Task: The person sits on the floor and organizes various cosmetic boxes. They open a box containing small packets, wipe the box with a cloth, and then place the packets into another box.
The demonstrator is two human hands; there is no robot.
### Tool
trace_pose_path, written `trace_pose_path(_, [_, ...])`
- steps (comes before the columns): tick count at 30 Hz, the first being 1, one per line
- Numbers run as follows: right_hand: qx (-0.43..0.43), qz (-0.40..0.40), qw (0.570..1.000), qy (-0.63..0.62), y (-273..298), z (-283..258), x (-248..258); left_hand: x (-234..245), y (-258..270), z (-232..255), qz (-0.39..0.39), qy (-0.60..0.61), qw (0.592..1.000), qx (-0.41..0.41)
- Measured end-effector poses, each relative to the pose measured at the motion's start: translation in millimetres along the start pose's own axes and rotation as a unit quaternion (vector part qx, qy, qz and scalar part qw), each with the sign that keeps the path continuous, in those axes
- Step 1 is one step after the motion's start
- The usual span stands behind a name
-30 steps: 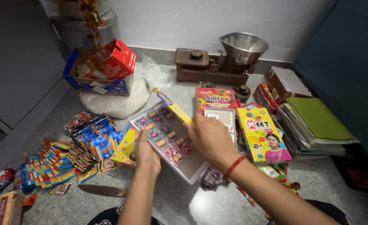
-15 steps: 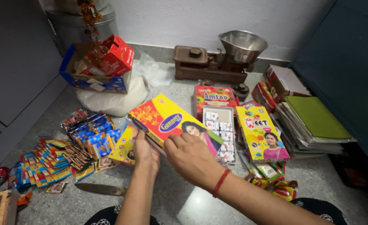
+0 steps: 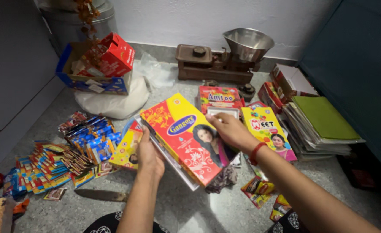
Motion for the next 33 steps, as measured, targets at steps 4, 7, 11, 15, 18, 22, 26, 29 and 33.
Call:
trace_pose_path(4, [-0.010, -0.050, 0.990, -0.132, 12, 14, -27, -14, 12, -3, -0.026, -0.045, 0.999, 0.016])
trace_pose_path(7, [-0.020, -0.031, 0.993, -0.111, 21, 11, -33, -22, 19, 0, -0.045, -0.048, 0.998, 0.008])
trace_pose_path(11, [-0.036, 0.003, 0.996, -0.087, 28, 3, -26, -32, 25, 0, -0.067, -0.088, 0.994, 0.007])
trace_pose_path(15, [-0.095, 0.006, 0.984, -0.154, 34, 9, -24, -33, 26, -8, -0.059, -0.140, 0.988, 0.032])
trace_pose_path(18, [-0.084, 0.009, 0.982, -0.167, 37, 10, -21, -33, 26, -15, -0.069, -0.170, 0.982, 0.051])
trace_pose_path(22, [-0.076, -0.036, 0.984, -0.158, 39, 12, -28, -31, 24, -19, -0.081, -0.158, 0.983, 0.046])
trace_pose_path(26, [-0.051, -0.056, 0.981, -0.178, 44, 9, -38, -30, 22, -16, -0.066, -0.157, 0.985, 0.018])
trace_pose_path(29, [-0.038, -0.044, 0.982, -0.180, 44, 11, -39, -39, 27, -5, -0.063, -0.235, 0.969, -0.050])
trace_pose_path(33, [-0.017, -0.036, 0.980, -0.193, 46, 16, -35, -28, 41, -20, -0.007, -0.378, 0.920, 0.106])
Point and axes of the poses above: each hand's wrist, its own y-axis away from the middle knuckle, its own x-axis out of the back of the hand, z = x × y, the point moved 9 cm from there along -y, towards the middle knuckle, and after that the axes turned 3 degrees about x, right-handed, at the moved point
